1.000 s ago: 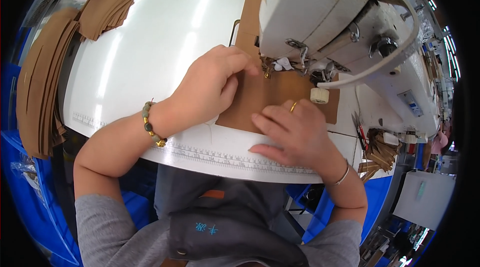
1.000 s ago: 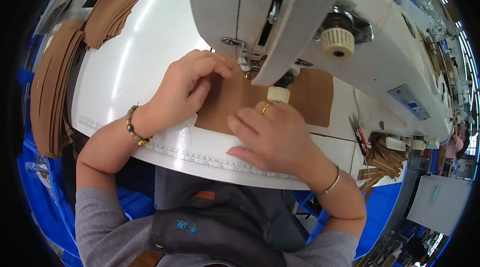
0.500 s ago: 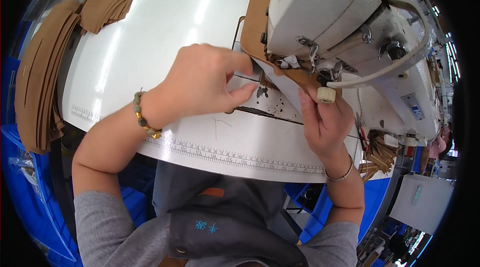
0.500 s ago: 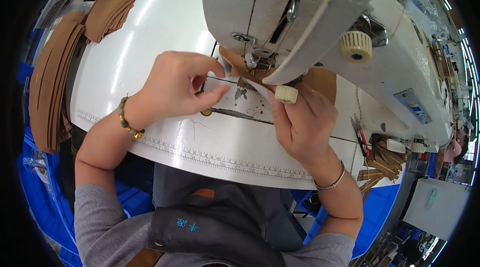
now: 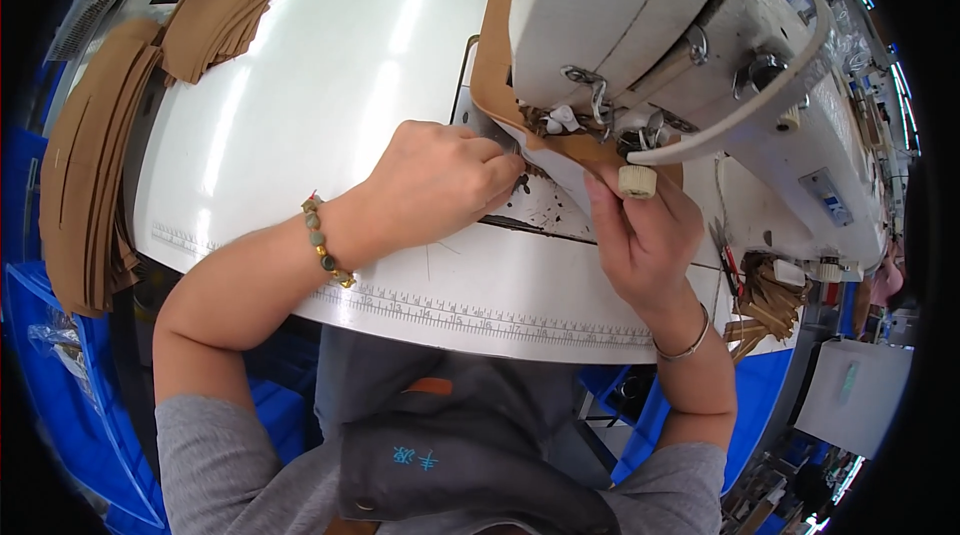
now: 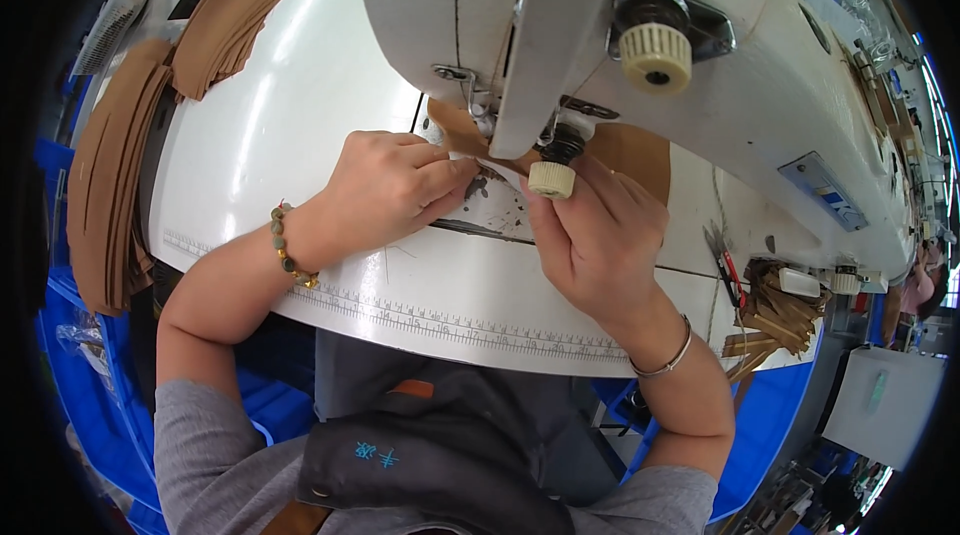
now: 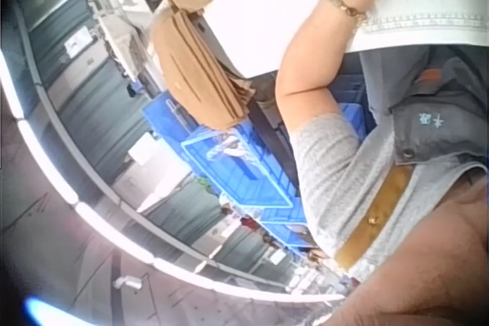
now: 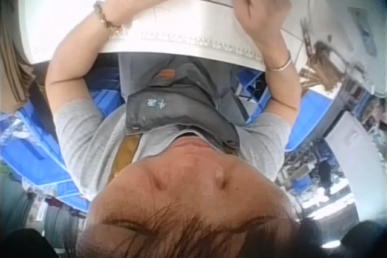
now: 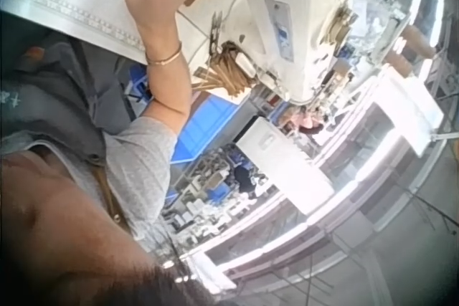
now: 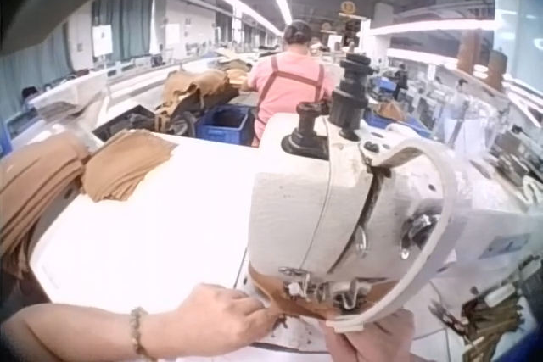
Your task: Sewing a zipper onto a leather piece and assembling components of a leather bag using an industrial sewing machine.
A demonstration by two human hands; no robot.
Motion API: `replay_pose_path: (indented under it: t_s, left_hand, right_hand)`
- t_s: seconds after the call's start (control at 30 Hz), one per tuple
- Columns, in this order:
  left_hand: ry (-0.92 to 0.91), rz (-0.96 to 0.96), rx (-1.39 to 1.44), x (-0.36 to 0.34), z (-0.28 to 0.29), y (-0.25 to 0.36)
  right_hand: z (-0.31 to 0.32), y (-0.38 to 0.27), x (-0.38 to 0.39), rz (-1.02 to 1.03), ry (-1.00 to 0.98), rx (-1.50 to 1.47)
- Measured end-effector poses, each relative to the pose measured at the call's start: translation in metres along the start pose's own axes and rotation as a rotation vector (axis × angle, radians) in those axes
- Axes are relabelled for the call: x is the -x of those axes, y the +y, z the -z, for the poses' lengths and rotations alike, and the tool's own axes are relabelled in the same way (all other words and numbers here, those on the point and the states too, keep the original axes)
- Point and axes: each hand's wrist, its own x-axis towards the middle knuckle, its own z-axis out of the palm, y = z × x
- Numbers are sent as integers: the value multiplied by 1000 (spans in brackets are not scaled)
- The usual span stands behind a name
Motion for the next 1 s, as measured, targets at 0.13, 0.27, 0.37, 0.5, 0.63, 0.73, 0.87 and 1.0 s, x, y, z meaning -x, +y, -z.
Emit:
replay_pose_path:
  t_s: [0.13,0.27,0.37,0.5,0.63,0.73,0.87,1.0]
  left_hand:
    - [-53,54,83,-2,3,-1]
    - [-93,45,108,-2,9,0]
    - [-156,69,42,-2,14,5]
    - [-327,92,4,0,28,8]
    - [-182,294,2,1,48,7]
    - [95,275,-85,-5,48,4]
    - [20,105,108,-5,31,16]
    - [-167,89,76,3,24,17]
  right_hand:
    - [1,2,-1,-19,-30,-22]
    - [-3,5,-1,-205,-234,-302]
    - [-14,1,4,-247,-366,-119]
    - [-21,-6,10,-87,-428,149]
    - [-21,-9,8,-35,-420,211]
    - [-22,-11,6,-29,-356,138]
    - [-23,-10,8,-23,-343,125]
    - [-20,-11,13,-11,-378,165]
